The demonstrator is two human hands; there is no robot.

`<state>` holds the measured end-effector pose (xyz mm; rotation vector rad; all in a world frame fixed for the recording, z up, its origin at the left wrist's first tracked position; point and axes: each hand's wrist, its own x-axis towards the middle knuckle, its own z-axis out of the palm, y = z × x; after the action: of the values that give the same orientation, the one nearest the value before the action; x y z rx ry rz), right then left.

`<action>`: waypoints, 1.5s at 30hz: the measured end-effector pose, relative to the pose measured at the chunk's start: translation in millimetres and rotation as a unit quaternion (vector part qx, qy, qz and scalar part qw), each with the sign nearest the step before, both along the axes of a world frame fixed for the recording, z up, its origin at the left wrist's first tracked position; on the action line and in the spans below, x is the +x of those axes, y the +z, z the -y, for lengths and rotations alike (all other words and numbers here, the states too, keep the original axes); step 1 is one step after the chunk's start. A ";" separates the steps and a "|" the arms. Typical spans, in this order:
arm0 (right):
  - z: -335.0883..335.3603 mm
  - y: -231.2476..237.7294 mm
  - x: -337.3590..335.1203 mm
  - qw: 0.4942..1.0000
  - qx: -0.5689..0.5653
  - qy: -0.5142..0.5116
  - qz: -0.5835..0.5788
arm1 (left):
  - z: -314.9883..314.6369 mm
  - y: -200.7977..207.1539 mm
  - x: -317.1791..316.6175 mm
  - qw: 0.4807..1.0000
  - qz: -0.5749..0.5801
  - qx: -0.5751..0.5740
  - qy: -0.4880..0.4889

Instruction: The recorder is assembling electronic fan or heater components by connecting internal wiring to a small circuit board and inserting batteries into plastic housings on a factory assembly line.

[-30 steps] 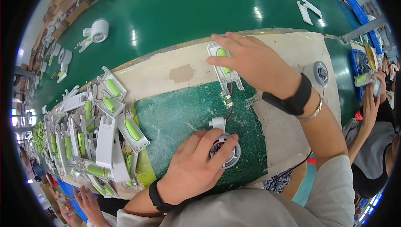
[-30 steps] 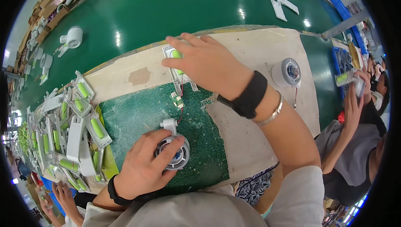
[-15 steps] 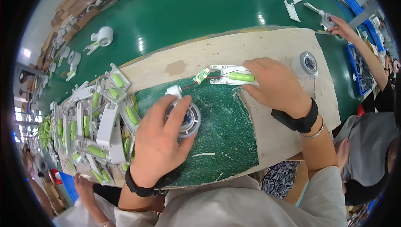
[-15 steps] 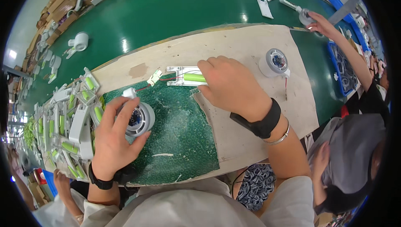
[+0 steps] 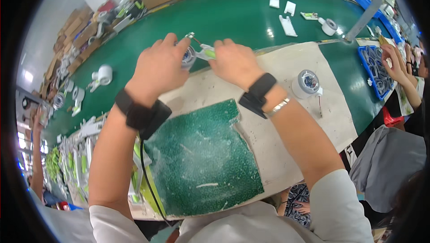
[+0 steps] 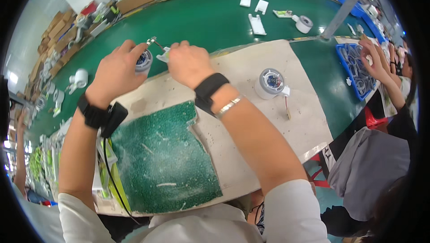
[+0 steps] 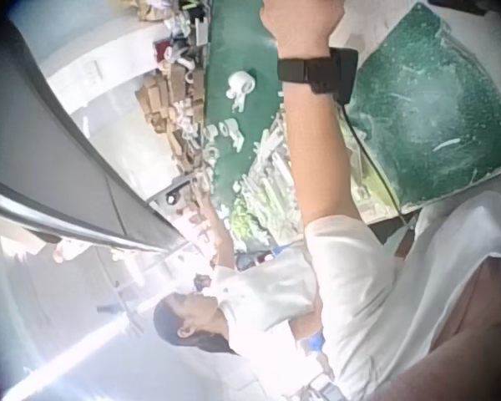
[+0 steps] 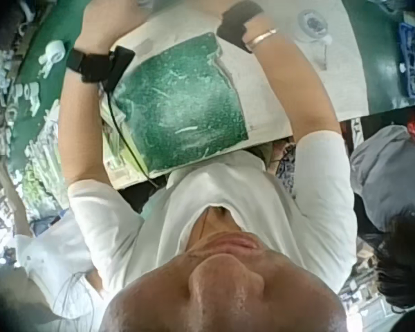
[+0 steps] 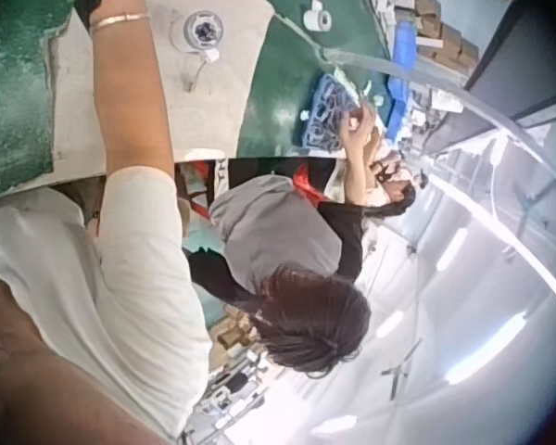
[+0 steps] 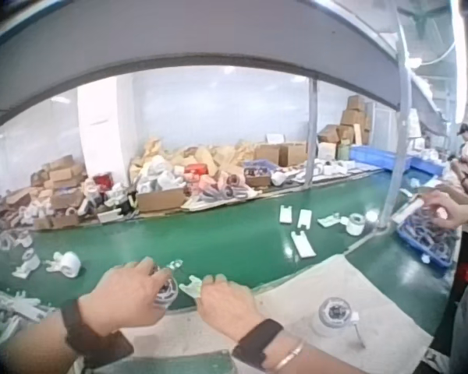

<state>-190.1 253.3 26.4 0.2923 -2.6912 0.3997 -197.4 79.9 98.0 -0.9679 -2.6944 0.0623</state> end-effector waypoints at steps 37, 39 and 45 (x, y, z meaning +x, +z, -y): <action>-89.0 64.6 257.4 0.929 -0.120 0.241 0.255 | -223.3 -64.0 47.5 0.903 0.214 0.111 -0.355; -109.8 59.8 272.2 0.958 -0.113 0.168 0.203 | -219.3 -70.9 47.1 0.896 0.318 0.135 -0.281; -128.4 32.4 289.6 0.937 -0.247 0.000 0.246 | -113.1 -26.6 64.2 0.898 0.318 0.141 -0.268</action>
<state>99.5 381.7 58.8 0.0422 -2.9228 1.2671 -133.2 193.0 71.4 -1.8298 -2.7055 -0.8704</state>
